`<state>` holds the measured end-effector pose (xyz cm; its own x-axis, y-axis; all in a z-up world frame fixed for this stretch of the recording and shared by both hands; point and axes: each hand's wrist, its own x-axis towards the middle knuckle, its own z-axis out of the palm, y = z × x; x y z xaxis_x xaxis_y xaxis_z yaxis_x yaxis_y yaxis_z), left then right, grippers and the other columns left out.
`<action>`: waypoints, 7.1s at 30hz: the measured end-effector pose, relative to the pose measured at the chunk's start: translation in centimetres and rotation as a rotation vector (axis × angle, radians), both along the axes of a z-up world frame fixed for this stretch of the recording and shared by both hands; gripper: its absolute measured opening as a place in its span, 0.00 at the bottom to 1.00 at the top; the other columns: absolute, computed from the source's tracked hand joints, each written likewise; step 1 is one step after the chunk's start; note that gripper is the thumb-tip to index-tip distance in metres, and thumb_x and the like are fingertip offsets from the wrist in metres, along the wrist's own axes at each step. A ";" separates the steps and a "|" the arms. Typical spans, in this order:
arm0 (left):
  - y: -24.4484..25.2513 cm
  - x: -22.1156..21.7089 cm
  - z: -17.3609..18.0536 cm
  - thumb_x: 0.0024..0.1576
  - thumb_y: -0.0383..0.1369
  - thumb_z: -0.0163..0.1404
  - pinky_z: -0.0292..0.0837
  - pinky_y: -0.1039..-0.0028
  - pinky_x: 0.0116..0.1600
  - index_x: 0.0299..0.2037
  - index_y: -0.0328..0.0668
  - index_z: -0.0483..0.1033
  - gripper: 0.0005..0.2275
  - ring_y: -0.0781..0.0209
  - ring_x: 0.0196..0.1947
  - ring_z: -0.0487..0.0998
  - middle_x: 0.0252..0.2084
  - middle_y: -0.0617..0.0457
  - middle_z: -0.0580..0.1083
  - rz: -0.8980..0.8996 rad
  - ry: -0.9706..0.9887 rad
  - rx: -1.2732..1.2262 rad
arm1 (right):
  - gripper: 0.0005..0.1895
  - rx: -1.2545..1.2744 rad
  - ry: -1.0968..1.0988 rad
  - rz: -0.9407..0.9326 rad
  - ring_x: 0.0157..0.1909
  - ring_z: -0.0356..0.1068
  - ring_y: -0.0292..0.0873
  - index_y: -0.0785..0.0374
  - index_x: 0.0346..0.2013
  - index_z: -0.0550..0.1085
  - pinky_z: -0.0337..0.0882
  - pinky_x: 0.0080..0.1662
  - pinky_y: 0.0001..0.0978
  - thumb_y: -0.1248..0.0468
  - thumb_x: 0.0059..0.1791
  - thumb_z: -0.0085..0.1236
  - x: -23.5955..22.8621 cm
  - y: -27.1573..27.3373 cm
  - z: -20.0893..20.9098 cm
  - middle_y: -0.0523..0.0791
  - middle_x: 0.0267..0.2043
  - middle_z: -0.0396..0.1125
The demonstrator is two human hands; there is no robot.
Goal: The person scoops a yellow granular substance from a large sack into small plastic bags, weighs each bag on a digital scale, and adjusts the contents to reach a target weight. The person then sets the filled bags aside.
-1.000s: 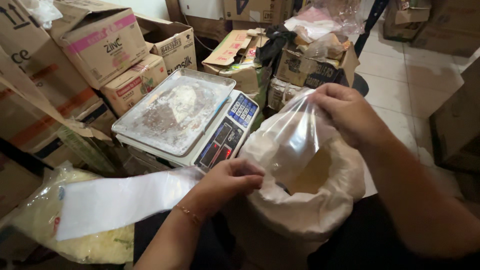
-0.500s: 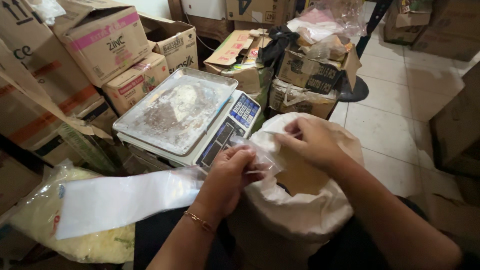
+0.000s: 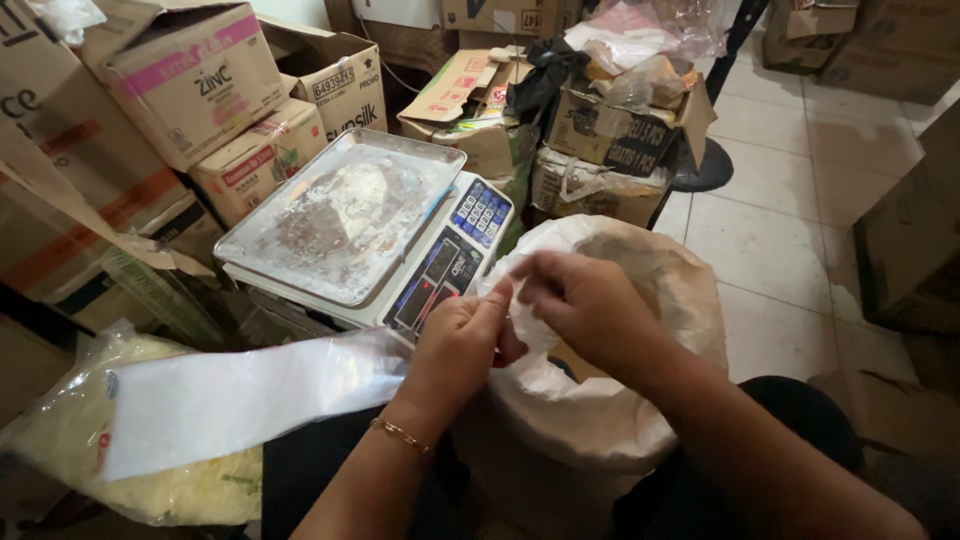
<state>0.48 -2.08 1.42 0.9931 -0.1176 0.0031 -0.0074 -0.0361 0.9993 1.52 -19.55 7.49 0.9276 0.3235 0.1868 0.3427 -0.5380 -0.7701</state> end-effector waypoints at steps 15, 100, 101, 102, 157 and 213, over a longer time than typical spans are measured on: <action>1.2 -2.4 0.3 0.44 0.19 0.48 0.72 0.62 0.51 0.31 0.38 0.73 0.07 0.43 0.46 0.76 0.43 0.43 0.73 0.149 -0.746 0.472 | 0.15 -0.218 -0.196 0.147 0.47 0.73 0.50 0.58 0.43 0.75 0.72 0.50 0.38 0.76 0.46 0.49 -0.7 -0.7 -4.1 0.49 0.44 0.71; 1.6 2.7 -1.0 0.57 0.25 0.43 0.71 0.79 0.38 0.52 0.40 0.82 0.17 0.73 0.30 0.72 0.34 0.56 0.79 0.116 -0.209 0.132 | 0.20 -0.335 0.903 0.300 0.30 0.72 0.48 0.73 0.52 0.73 0.74 0.33 0.40 0.65 0.48 0.55 16.4 -18.1 -28.4 0.52 0.32 0.71; 1.6 2.9 -0.9 0.57 0.25 0.44 0.73 0.80 0.41 0.53 0.39 0.81 0.17 0.74 0.33 0.74 0.36 0.57 0.79 0.122 -0.299 0.131 | 0.20 -0.244 0.936 0.265 0.30 0.72 0.48 0.73 0.52 0.73 0.74 0.32 0.40 0.65 0.48 0.55 16.1 -18.8 -28.3 0.52 0.32 0.71; 1.7 3.1 -0.7 0.56 0.25 0.45 0.73 0.79 0.38 0.53 0.40 0.81 0.17 0.74 0.30 0.74 0.33 0.56 0.78 0.153 -0.266 0.186 | 0.20 -0.131 0.984 0.215 0.30 0.72 0.48 0.73 0.52 0.73 0.74 0.32 0.40 0.65 0.48 0.55 15.5 -19.4 -28.2 0.52 0.32 0.71; -11.7 11.1 -3.6 0.49 0.25 0.48 0.76 0.71 0.41 0.45 0.32 0.80 0.15 0.57 0.34 0.83 0.33 0.44 0.81 -0.020 -0.042 0.172 | 0.50 -0.340 0.431 -0.234 0.35 0.76 0.57 0.55 0.70 0.51 0.79 0.36 0.47 0.54 0.38 0.65 7.5 -15.6 5.2 0.63 0.45 0.70; -6.7 7.7 0.1 0.47 0.41 0.68 0.75 0.70 0.56 0.61 0.36 0.69 0.33 0.62 0.51 0.76 0.50 0.50 0.75 -0.507 -0.237 -0.298 | 0.26 -0.484 0.069 0.156 0.20 0.58 0.36 0.64 0.26 0.78 0.61 0.26 0.32 0.47 0.55 0.49 8.4 -8.0 7.2 0.42 0.18 0.64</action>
